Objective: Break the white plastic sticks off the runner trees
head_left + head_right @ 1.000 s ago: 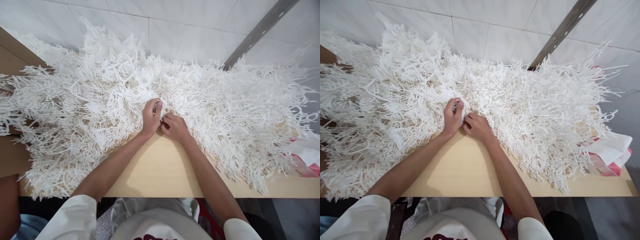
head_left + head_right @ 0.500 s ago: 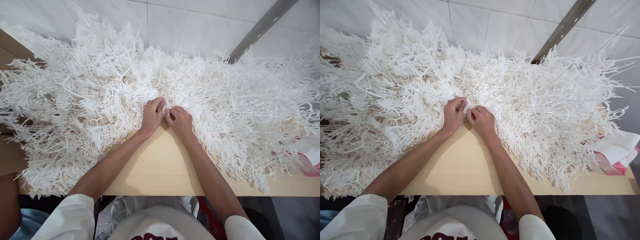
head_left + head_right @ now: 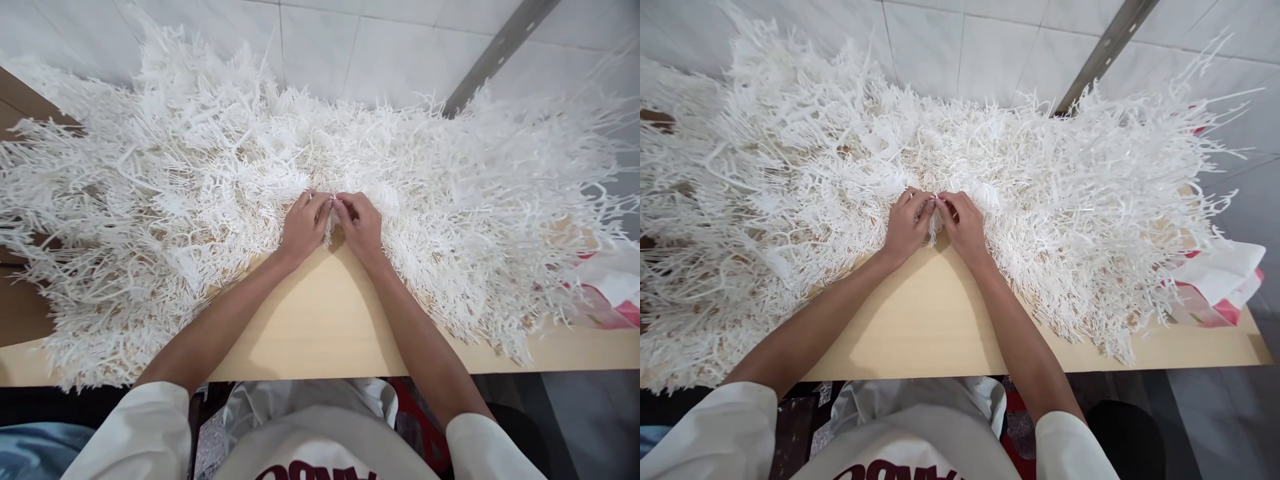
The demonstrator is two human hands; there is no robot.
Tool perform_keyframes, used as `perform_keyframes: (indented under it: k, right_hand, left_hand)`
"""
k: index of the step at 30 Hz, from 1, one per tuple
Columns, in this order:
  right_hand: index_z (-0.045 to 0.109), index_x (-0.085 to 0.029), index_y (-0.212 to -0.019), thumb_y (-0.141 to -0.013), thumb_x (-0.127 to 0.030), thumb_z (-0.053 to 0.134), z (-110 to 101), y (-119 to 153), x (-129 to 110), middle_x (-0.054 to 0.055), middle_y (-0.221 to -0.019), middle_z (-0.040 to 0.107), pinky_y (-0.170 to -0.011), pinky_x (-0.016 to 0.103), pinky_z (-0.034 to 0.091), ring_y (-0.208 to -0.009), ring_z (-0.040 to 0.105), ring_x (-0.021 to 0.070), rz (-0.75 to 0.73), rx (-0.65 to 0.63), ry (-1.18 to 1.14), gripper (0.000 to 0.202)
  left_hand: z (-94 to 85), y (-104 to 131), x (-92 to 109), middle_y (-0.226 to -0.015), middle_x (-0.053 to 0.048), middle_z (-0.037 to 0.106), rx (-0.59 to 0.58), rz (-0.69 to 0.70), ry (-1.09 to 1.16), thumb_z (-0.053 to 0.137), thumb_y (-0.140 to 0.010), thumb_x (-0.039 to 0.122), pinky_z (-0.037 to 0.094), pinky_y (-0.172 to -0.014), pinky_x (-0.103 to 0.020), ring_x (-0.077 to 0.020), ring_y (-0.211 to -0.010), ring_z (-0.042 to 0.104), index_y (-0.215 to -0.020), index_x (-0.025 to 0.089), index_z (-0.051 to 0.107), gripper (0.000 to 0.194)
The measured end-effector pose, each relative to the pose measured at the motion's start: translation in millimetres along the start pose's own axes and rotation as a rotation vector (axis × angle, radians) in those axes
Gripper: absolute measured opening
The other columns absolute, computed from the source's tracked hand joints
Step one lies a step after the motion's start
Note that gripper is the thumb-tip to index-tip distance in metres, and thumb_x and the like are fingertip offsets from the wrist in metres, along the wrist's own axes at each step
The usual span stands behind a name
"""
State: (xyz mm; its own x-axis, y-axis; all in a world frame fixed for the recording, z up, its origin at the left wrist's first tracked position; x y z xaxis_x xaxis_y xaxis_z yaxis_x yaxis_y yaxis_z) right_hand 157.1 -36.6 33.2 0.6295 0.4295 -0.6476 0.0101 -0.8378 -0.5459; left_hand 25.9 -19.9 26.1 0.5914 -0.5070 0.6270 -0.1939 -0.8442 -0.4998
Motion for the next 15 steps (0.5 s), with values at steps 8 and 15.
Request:
perform_keyframes:
  k: [8, 15]
  right_hand:
    - [0.048, -0.023, -0.087, -0.096, -0.036, 0.044, -0.1, 3.0, 2.4, -0.004, -0.071, 0.055, -0.06, 0.026, 0.037, -0.061, 0.049, 0.0104, 0.15, -0.026, 0.098, 0.017]
    - [0.046, -0.022, -0.077, -0.102, -0.04, 0.035, 2.4, 3.3, -4.2, -0.002, -0.067, 0.055, -0.059, 0.025, 0.034, -0.061, 0.049, 0.0102, -0.021, -0.032, 0.165, 0.032]
  left_hand:
    - [6.3, 5.6, 9.8, -0.096, -0.005, 0.064, -0.052, 0.159, -0.128, 0.042, -0.1, 0.036, 0.045, -0.072, -0.028, -0.0152, -0.08, 0.059, -0.097, 0.021, 0.063, 0.026]
    - [5.0, -0.3, 1.6, -0.086, -0.004, 0.062, -0.058, 0.045, -0.024, 0.046, -0.098, 0.031, 0.044, -0.072, -0.031, -0.0172, -0.08, 0.058, -0.082, 0.02, 0.058, 0.023]
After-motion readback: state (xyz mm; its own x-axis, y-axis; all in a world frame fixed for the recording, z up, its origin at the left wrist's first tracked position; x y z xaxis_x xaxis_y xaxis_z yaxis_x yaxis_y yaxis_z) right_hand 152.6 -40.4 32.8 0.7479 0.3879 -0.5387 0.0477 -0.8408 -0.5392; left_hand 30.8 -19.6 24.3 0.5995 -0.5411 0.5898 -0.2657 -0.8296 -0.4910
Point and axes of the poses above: each hand's wrist, its own y-axis away from the middle knuckle, its own z-axis out of the palm, x = y × z, the point moved 5 cm from there along -y, towards the middle knuckle
